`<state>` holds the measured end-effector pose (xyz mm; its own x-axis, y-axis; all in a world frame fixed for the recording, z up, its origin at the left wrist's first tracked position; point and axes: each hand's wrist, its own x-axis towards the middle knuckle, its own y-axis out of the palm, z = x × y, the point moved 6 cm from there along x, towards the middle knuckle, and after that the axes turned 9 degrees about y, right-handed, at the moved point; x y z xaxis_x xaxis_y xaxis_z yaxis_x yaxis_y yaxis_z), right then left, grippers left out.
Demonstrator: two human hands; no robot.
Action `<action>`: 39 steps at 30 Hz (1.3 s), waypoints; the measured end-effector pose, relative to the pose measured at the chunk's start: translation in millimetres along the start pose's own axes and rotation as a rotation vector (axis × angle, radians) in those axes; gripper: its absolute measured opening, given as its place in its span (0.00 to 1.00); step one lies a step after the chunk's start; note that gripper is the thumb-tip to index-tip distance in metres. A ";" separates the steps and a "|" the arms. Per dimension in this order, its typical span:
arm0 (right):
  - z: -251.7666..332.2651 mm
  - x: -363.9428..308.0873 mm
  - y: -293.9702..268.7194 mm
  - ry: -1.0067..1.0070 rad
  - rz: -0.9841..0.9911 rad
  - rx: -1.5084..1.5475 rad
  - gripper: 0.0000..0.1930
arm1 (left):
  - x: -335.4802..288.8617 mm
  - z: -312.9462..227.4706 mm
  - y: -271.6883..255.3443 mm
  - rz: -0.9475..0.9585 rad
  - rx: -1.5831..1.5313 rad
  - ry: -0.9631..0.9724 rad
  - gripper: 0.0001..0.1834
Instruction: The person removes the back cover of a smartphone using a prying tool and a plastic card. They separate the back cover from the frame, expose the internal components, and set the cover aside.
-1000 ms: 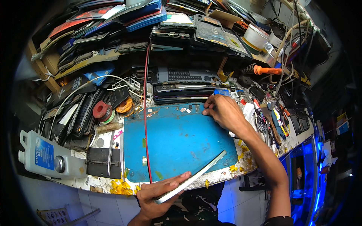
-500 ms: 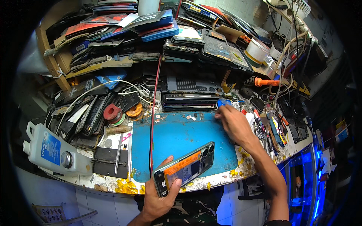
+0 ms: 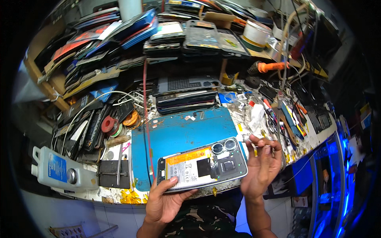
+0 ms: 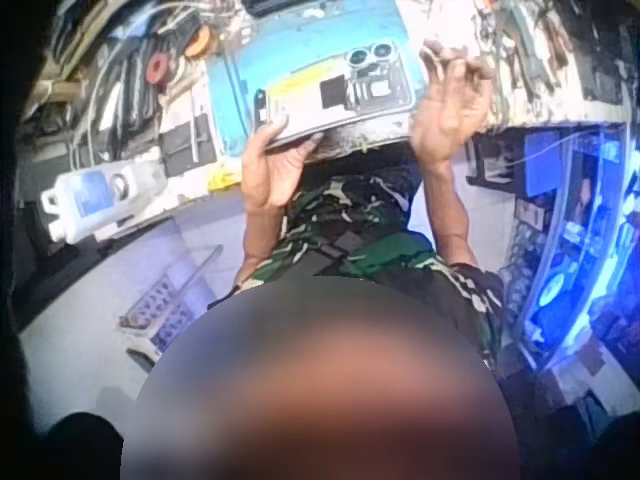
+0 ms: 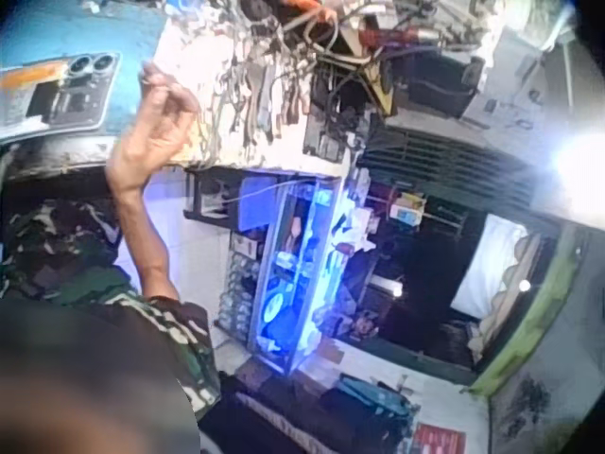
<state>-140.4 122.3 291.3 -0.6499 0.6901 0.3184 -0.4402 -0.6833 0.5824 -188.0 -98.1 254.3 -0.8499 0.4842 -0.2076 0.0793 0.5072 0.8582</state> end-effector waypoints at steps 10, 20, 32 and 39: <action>-17.2 29.4 34.3 0.283 0.063 -0.002 0.10 | 3.7 29.7 2.5 0.157 -0.101 -0.128 0.18; -17.9 16.3 73.7 0.293 0.333 -0.078 0.14 | -13.3 68.7 13.5 0.368 -0.056 -0.485 0.34; -1.9 -2.7 43.5 0.340 0.294 0.080 0.06 | -6.5 51.8 16.6 0.390 -0.109 -0.281 0.37; -9.0 -22.1 57.1 0.399 0.379 0.028 0.06 | -2.0 36.9 14.0 0.215 0.282 0.076 0.45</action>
<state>-156.8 65.9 310.9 -0.9466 0.2495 0.2042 -0.1170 -0.8561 0.5034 -166.0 -65.7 249.5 -0.8338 0.5521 0.0087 0.3921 0.5809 0.7133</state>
